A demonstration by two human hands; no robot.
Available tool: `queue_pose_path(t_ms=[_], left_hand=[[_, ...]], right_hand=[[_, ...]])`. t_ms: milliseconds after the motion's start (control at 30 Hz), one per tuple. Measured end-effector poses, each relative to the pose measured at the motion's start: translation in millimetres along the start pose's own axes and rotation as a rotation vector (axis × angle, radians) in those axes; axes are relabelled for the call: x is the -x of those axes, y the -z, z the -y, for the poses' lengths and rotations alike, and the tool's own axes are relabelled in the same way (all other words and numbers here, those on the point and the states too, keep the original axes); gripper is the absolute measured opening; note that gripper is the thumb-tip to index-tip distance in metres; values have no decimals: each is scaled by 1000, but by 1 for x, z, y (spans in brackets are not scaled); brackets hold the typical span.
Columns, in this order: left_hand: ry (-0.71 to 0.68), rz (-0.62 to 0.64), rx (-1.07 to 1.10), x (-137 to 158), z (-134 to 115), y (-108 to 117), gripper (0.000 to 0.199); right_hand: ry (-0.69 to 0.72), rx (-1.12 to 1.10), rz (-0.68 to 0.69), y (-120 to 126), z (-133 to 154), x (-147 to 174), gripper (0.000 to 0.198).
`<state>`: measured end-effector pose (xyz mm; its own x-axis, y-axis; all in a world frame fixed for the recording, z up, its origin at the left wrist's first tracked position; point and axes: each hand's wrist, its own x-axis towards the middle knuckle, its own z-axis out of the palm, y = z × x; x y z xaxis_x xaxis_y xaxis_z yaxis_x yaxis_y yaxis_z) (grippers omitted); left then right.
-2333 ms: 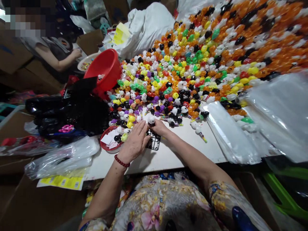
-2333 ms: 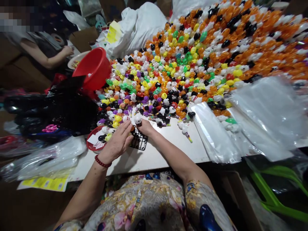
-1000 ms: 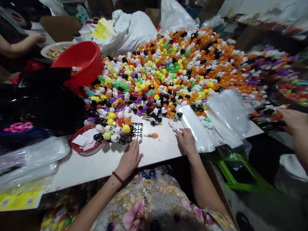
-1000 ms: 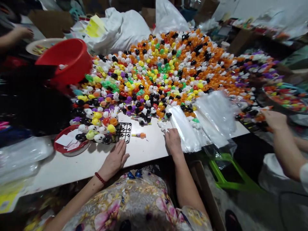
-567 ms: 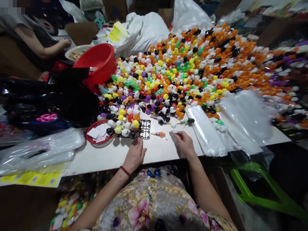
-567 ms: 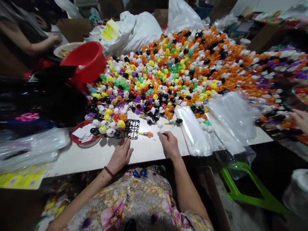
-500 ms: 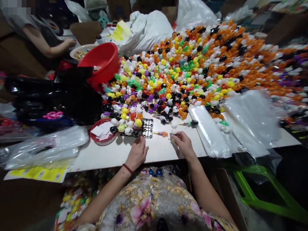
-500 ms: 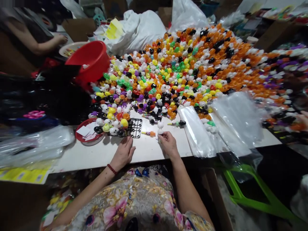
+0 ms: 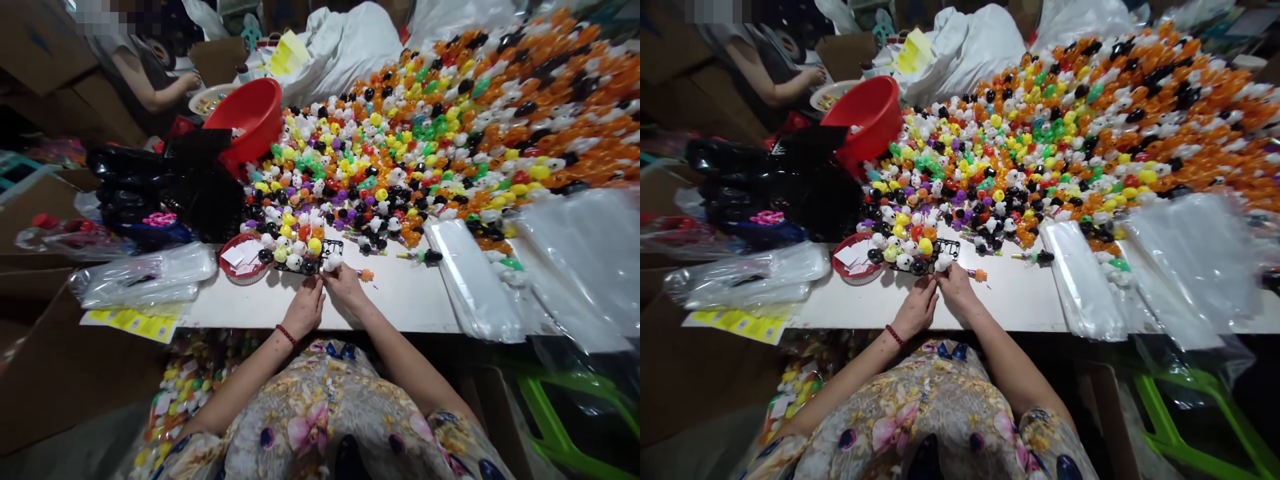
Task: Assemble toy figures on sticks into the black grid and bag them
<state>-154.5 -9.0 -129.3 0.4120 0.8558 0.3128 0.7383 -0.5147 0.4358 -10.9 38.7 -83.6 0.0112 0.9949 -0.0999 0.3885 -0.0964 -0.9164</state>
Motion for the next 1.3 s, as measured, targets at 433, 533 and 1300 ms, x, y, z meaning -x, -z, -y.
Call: queue_pose_path(t_ms=[433, 533, 1300], left_hand=[[-94, -71, 14, 0, 3, -1, 43], [-120, -79, 0, -2, 0, 2, 42], [-157, -161, -73, 2, 8, -10, 47]], right_hand=[[170, 374, 161, -1, -5, -5, 4], [182, 388, 159, -5, -4, -5, 5], [-239, 277, -600, 137, -57, 26, 13]])
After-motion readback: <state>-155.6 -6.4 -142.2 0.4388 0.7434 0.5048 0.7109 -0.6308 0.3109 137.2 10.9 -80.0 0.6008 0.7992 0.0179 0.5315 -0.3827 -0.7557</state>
